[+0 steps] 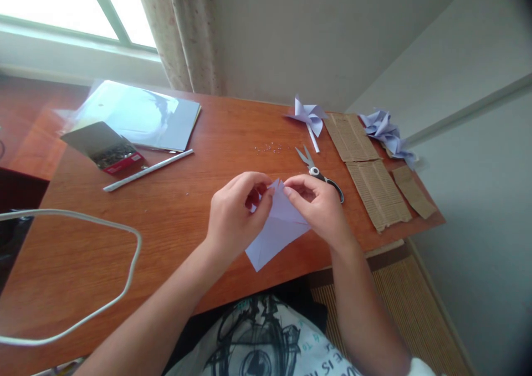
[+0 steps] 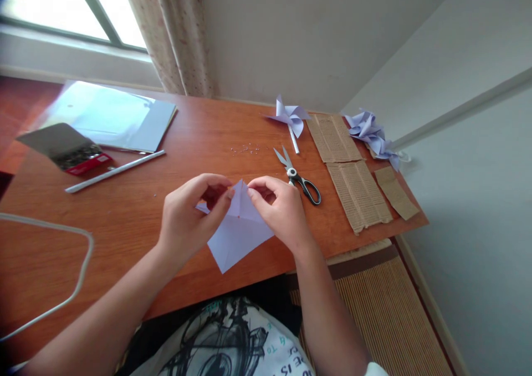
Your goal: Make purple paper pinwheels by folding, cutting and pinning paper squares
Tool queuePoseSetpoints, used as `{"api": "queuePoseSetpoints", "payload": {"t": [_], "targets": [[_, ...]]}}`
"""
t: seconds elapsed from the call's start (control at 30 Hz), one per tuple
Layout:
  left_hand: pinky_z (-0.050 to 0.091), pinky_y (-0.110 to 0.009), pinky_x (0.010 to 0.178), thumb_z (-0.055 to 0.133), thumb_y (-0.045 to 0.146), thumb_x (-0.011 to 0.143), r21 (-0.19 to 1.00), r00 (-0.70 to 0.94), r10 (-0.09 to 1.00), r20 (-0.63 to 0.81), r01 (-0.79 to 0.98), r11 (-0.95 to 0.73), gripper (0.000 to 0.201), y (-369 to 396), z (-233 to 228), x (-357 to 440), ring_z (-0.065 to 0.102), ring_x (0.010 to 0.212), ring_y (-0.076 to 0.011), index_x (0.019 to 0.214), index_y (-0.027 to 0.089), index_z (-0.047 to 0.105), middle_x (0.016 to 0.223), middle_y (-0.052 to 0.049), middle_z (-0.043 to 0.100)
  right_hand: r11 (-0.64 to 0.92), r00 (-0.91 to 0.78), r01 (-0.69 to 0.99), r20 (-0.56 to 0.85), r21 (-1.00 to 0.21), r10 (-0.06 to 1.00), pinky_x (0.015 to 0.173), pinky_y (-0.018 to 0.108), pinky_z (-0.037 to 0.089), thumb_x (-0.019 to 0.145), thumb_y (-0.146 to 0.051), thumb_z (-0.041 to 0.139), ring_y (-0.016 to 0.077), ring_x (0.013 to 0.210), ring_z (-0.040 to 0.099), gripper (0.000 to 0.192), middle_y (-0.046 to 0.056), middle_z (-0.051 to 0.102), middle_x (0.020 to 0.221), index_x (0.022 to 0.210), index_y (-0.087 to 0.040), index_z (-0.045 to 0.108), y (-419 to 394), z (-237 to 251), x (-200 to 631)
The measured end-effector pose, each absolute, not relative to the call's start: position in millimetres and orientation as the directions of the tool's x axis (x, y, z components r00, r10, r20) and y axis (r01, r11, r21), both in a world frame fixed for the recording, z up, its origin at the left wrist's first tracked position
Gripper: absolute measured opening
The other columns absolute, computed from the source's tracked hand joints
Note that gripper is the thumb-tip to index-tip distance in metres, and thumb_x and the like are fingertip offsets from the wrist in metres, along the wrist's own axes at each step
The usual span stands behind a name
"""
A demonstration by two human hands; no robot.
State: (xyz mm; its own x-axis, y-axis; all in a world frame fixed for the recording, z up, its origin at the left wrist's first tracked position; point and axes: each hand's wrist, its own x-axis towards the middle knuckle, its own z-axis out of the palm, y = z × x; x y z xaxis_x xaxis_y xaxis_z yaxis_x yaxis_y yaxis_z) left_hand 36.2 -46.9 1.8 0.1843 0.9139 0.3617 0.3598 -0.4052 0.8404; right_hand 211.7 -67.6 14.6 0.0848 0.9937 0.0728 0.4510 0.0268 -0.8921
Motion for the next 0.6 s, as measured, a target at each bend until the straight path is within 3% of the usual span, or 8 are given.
{"api": "queuePoseSetpoints", "payload": {"t": [0.23, 0.43, 0.6], "targets": [[0.052, -0.031, 0.082, 0.062, 0.022, 0.090, 0.835, 0.279, 0.903, 0.328, 0.361, -0.415, 0.015, -46.1, -1.7, 38.0, 0.068, 0.090, -0.0191, 0.104, 0.021, 0.066, 0.101, -0.006, 0.074, 0.000, 0.105, 0.336, 0.037, -0.942, 0.994, 0.074, 0.031, 0.055, 0.089, -0.029, 0.069, 0.0188, 0.082, 0.070, 0.008, 0.003, 0.075, 0.088, 0.089, -0.022, 0.072, -73.1, 16.5, 209.2], [0.051, -0.027, 0.074, 0.063, 0.023, 0.090, 0.927, 0.356, 0.910, 0.214, 0.221, -0.305, 0.008, -44.7, -1.7, 40.0, 0.067, 0.078, -0.0164, 0.091, 0.018, 0.069, 0.087, -0.004, 0.075, 0.033, 0.135, 0.279, 0.073, -0.960, 0.988, 0.074, 0.028, 0.056, 0.089, -0.028, 0.070, 0.0163, 0.081, 0.070, 0.006, 0.000, 0.075, 0.086, 0.088, -0.023, 0.073, -75.9, 18.2, 203.3], [0.049, -0.023, 0.067, 0.063, 0.022, 0.090, 0.978, 0.360, 0.925, 0.123, 0.115, -0.175, 0.011, -44.7, -1.0, 40.2, 0.064, 0.070, -0.0135, 0.088, 0.016, 0.072, 0.077, -0.001, 0.073, 0.070, 0.119, 0.337, 0.117, -0.939, 0.986, 0.077, 0.027, 0.056, 0.090, -0.025, 0.071, 0.0159, 0.085, 0.070, 0.004, 0.000, 0.074, 0.090, 0.089, -0.023, 0.073, -76.3, 17.4, 205.9]]}}
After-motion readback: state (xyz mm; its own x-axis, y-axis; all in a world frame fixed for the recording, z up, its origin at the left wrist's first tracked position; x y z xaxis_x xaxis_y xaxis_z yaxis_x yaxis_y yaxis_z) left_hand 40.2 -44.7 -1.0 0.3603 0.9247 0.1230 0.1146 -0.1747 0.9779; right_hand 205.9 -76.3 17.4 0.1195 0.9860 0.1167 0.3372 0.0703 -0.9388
